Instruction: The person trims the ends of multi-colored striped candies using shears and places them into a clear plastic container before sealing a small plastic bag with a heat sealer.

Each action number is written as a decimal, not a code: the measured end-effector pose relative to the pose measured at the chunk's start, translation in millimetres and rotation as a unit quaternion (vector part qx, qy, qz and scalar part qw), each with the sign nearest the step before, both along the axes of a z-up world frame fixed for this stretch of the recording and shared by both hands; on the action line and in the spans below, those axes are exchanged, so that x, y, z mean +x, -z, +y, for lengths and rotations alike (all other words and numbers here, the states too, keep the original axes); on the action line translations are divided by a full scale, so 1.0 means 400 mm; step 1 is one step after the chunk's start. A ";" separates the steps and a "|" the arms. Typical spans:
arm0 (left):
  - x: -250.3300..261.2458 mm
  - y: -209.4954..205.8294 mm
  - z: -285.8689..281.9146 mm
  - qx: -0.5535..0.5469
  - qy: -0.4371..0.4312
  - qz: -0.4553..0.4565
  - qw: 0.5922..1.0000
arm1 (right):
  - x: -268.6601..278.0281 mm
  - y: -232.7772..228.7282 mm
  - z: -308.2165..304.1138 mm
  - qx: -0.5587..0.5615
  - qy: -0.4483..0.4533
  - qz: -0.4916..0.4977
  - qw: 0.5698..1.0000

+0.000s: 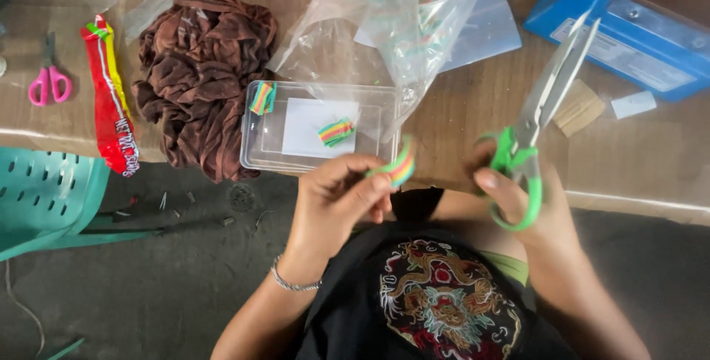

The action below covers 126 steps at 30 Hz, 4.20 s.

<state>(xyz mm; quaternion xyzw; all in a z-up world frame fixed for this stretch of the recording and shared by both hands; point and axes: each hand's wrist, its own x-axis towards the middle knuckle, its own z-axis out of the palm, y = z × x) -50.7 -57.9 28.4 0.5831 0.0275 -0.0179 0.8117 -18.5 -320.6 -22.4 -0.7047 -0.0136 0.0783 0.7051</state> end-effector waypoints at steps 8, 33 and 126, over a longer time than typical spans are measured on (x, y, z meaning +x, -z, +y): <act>0.058 -0.019 0.025 -0.210 0.057 0.071 0.973 | -0.156 0.007 -0.005 0.136 -0.299 0.093 0.940; 0.020 -0.011 0.019 -0.036 0.072 0.080 0.993 | -0.080 -0.078 0.102 0.055 -0.314 0.052 0.946; 0.143 -0.010 0.322 0.769 -0.119 -0.207 0.593 | -0.068 0.067 -0.029 0.286 -0.270 -0.011 0.920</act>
